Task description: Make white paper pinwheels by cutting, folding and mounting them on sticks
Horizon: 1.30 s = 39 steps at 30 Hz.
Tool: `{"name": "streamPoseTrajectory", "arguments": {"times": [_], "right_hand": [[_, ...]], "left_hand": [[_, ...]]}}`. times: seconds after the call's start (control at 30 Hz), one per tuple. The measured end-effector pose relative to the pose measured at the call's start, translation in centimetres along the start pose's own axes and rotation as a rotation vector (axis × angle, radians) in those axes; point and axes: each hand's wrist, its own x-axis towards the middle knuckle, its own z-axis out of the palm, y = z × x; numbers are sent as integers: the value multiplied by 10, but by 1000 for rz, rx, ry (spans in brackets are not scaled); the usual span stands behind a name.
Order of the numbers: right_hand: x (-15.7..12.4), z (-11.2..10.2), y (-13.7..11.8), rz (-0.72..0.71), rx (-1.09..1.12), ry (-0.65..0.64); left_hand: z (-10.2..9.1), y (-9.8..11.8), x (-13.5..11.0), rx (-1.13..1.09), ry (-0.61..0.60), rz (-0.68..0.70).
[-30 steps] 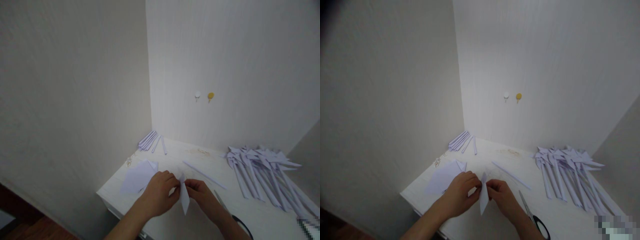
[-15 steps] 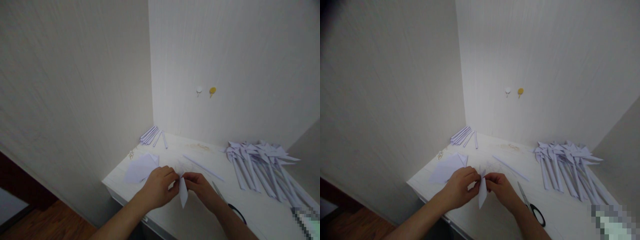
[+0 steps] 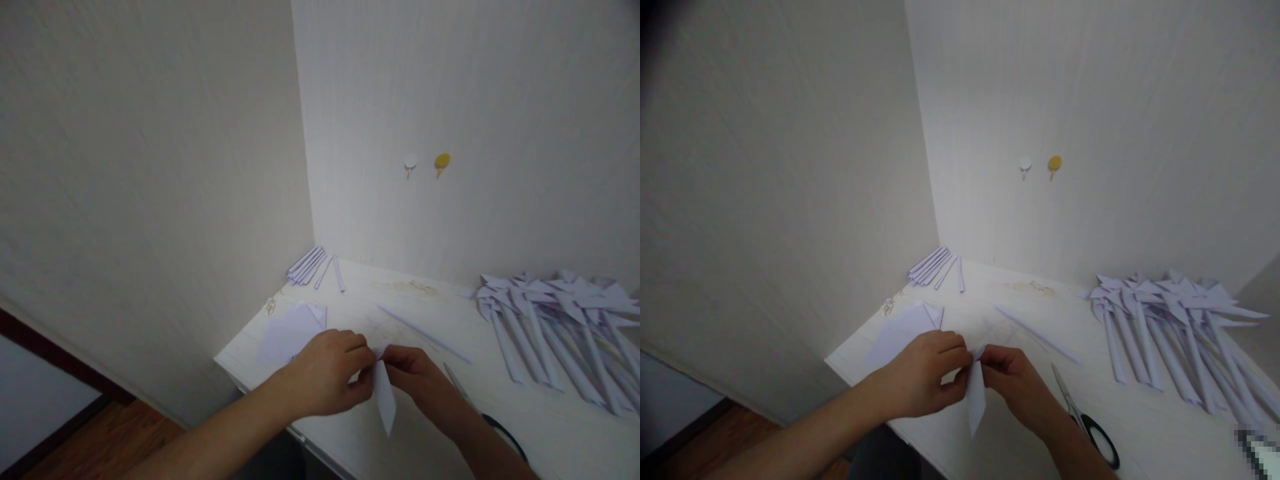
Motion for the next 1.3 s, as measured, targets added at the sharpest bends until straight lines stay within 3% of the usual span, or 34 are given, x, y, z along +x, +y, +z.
{"name": "streamPoseTrajectory", "arguments": {"times": [0.27, 0.5, 0.6, 0.7, 0.83, 0.93, 1.07, 1.17, 1.3], "right_hand": [[4, -15, 14, -14, 150, 169], [4, -27, 9, 19, 231, 272], [5, -34, 8, 28, 239, 327], [7, -39, 9, 26, 235, 371], [8, -42, 7, 31, 206, 413], [8, -45, 8, 40, 179, 435], [10, -47, 13, 65, 142, 421], [12, -48, 15, 67, 145, 403], [13, -48, 14, 41, 157, 396]], "left_hand": [[-3, -1, 29, -139, 79, -115], [-3, -2, 34, -243, 50, -246], [-4, -28, 44, -202, 29, -401], [0, -82, 68, -57, 5, -667], [19, -157, 109, -15, -84, -906], [37, -188, 133, -40, -140, -1016], [48, -203, 151, -108, -170, -1087], [39, -204, 152, -193, -140, -1089], [14, -175, 118, -368, -50, -991]]}}
